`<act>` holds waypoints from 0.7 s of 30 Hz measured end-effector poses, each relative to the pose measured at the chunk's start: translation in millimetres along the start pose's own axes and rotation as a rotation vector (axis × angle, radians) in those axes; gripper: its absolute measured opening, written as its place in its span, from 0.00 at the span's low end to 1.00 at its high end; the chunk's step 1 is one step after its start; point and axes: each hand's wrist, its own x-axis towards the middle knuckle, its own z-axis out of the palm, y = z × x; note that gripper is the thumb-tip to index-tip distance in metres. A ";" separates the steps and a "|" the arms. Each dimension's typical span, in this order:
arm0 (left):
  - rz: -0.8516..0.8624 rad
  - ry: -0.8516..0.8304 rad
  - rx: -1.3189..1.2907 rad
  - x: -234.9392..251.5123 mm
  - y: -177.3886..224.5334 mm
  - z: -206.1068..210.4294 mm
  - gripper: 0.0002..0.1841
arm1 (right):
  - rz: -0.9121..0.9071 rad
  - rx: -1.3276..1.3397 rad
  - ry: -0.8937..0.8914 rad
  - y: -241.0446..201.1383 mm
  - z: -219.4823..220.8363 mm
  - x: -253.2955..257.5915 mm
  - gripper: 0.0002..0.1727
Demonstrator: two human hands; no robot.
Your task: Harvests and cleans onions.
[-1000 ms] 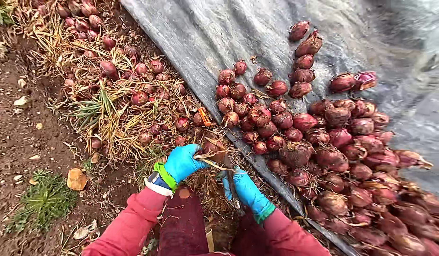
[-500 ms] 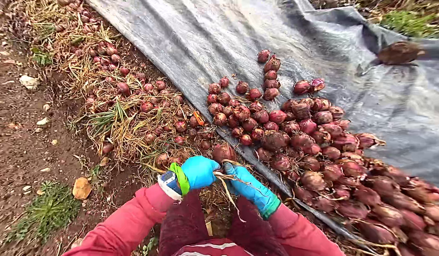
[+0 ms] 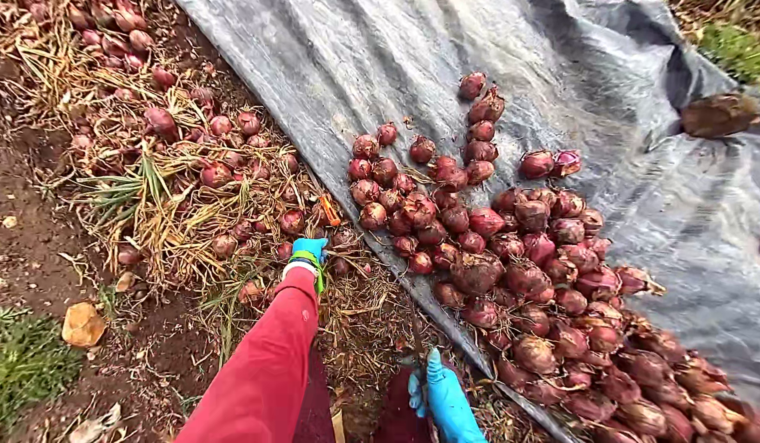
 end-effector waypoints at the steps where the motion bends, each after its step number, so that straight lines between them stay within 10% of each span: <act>1: 0.049 -0.039 -0.001 -8.4 -1.8 -11.9 0.25 | 0.029 0.052 -0.012 -5.4 7.0 8.2 0.52; 7: 0.603 -0.284 0.758 -142.6 -19.4 -94.0 0.12 | -0.169 -0.027 -0.259 -75.4 74.9 48.9 0.35; 10: 0.768 -0.522 0.983 -188.0 -20.3 -130.8 0.09 | -0.302 -0.215 -0.362 -110.1 102.6 34.8 0.45; 13: 0.812 -0.265 0.780 -200.4 -18.5 -159.3 0.08 | -0.315 -0.220 -0.383 -113.5 108.7 20.4 0.49; 18: 0.785 -0.385 1.084 -265.9 5.3 -110.6 0.11 | -0.394 -0.305 -0.499 -104.1 82.8 -1.1 0.37; 21: 0.874 -0.338 0.999 -280.8 15.2 -98.3 0.07 | -0.583 -0.254 -0.290 -107.3 47.1 -21.8 0.48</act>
